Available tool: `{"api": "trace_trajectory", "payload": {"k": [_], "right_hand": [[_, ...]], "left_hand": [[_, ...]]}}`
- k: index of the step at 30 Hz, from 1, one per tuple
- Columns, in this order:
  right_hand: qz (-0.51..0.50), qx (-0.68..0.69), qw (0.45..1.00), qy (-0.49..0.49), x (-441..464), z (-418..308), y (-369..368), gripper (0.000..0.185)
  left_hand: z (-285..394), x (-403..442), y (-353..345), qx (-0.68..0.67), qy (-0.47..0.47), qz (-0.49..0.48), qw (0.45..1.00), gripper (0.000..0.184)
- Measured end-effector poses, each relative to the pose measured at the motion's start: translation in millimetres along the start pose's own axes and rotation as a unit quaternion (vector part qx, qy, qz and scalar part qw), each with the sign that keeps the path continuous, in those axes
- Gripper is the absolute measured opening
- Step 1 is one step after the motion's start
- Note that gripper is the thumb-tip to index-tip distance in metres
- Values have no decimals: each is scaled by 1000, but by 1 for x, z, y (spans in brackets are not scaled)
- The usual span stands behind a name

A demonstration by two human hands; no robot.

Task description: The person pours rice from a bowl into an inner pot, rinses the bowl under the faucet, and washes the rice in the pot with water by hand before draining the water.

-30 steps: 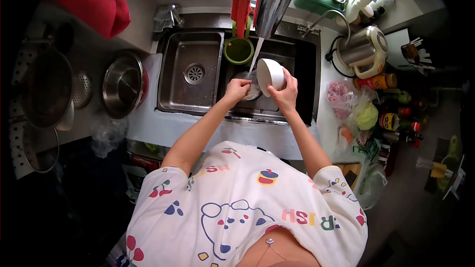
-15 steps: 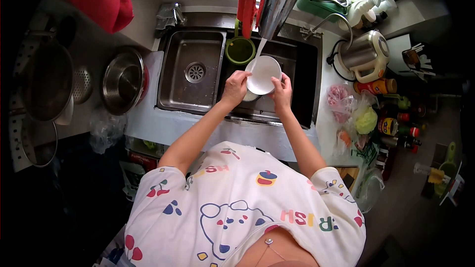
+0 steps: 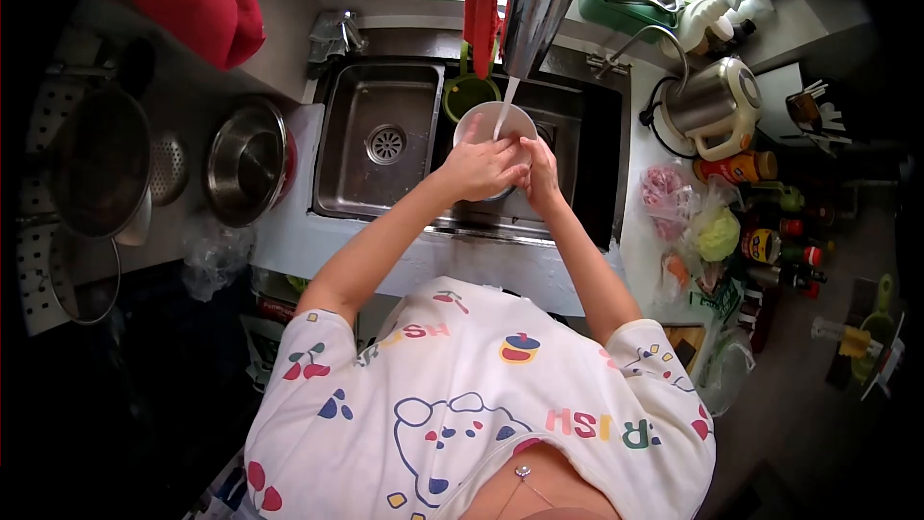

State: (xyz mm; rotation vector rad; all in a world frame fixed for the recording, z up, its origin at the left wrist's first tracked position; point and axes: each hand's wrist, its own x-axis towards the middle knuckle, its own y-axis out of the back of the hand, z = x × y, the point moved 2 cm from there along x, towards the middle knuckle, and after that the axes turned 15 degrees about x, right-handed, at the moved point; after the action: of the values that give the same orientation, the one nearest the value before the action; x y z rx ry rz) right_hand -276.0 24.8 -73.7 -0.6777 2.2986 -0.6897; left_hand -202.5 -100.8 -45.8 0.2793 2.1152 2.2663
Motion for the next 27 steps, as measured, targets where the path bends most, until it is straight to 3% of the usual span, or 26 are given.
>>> {"api": "trace_trajectory", "payload": {"k": [1, 4, 5, 8, 13, 17, 20, 21, 24, 27], "right_hand": [[4, 5, 1000, -7, -1, -3, -1, 44], [18, 13, 1000, -21, -6, -4, -2, 43], [21, 9, 1000, -15, -4, -2, 0, 43], [32, -15, 999, 10, -4, -8, -1, 44], [51, -62, 995, 52, -4, -10, -1, 39], [57, -26, 997, 42, -7, -8, -7, 37], [70, -35, 996, 46, -5, -12, -8, 38], [66, -37, 996, 44, -2, -13, -3, 38], [54, -16, 998, 31, -1, -11, 4, 41], [54, -12, 998, 20, -6, -14, 3, 41]], "left_hand": [[-3, 1, -2, 13, -34, 34, 999, 70], [-19, 8, 16, 125, -57, -72, 988, 61], [-27, 9, 20, 108, -51, -89, 989, 63], [-32, 2, 18, 131, -32, -38, 990, 65], [-17, -7, 28, 140, -36, -217, 965, 60], [-5, -13, 4, 38, -13, -79, 996, 53], [4, -6, 12, -139, -4, -235, 962, 49], [8, -6, 28, -160, 16, -229, 960, 49], [-1, -9, 42, -178, -19, -251, 951, 51], [-16, -17, 57, -3, -114, -182, 977, 54]]}}
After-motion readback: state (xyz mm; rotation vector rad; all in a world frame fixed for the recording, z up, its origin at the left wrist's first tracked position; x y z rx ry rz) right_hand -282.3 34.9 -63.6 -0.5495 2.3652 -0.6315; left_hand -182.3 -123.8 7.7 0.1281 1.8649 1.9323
